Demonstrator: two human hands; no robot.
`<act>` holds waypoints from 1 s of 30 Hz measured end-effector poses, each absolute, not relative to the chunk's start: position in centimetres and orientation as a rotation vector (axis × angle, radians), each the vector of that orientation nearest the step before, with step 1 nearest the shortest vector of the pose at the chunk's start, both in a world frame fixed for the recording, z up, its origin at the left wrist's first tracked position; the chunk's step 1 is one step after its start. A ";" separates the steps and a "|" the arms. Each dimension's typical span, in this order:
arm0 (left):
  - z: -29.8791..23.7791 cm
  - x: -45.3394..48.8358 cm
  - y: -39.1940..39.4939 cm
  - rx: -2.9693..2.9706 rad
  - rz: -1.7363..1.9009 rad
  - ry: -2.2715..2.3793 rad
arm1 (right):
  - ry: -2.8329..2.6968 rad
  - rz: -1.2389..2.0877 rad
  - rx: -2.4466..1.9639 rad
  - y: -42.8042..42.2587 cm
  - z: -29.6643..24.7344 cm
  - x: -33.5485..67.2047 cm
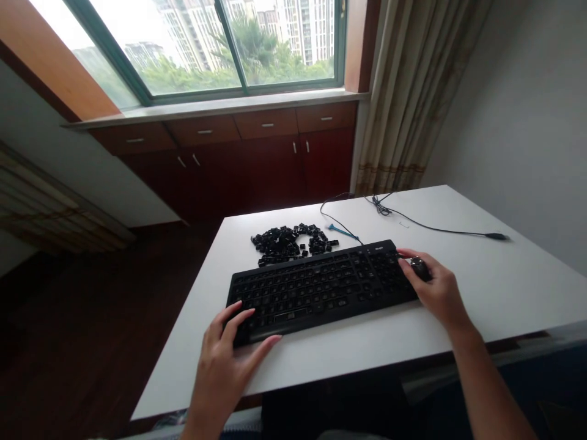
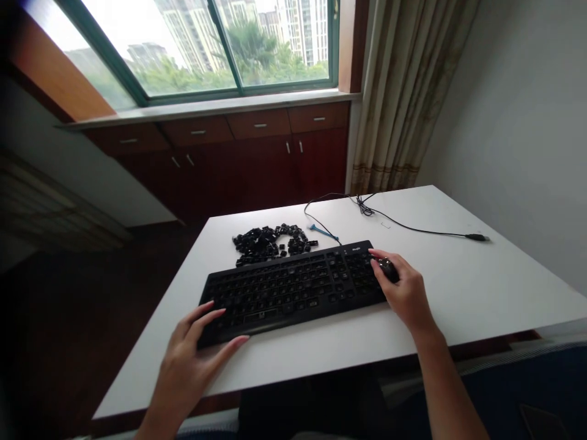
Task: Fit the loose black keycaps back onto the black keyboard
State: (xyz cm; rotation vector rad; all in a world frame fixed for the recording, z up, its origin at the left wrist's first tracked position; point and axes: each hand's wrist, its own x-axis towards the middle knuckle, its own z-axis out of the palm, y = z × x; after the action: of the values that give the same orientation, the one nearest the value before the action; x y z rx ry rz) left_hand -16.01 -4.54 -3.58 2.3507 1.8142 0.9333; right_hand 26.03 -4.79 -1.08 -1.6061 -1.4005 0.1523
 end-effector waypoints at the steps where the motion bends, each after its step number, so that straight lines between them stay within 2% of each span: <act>1: -3.6 -16.0 -4.5 2.348 0.933 1.819 | -1.440 0.087 -1.590 -4.7 -1.2 25.9; 10: -3.5 -15.6 -4.8 2.324 0.957 1.797 | -1.445 -0.103 -1.583 -5.7 -1.6 25.4; 23: -3.4 -15.4 -4.9 2.282 0.978 1.773 | -1.318 -0.152 -1.697 -6.0 -2.1 25.3; 30: -3.5 -16.0 -5.0 2.283 0.988 1.735 | -1.461 -0.126 -1.631 -5.6 -1.8 25.1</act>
State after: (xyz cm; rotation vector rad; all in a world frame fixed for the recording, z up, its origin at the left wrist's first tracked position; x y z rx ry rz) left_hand -15.96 -4.98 -3.49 2.2833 1.7353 0.9882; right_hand 25.08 -5.60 -1.80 -1.6305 -1.4613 -0.1256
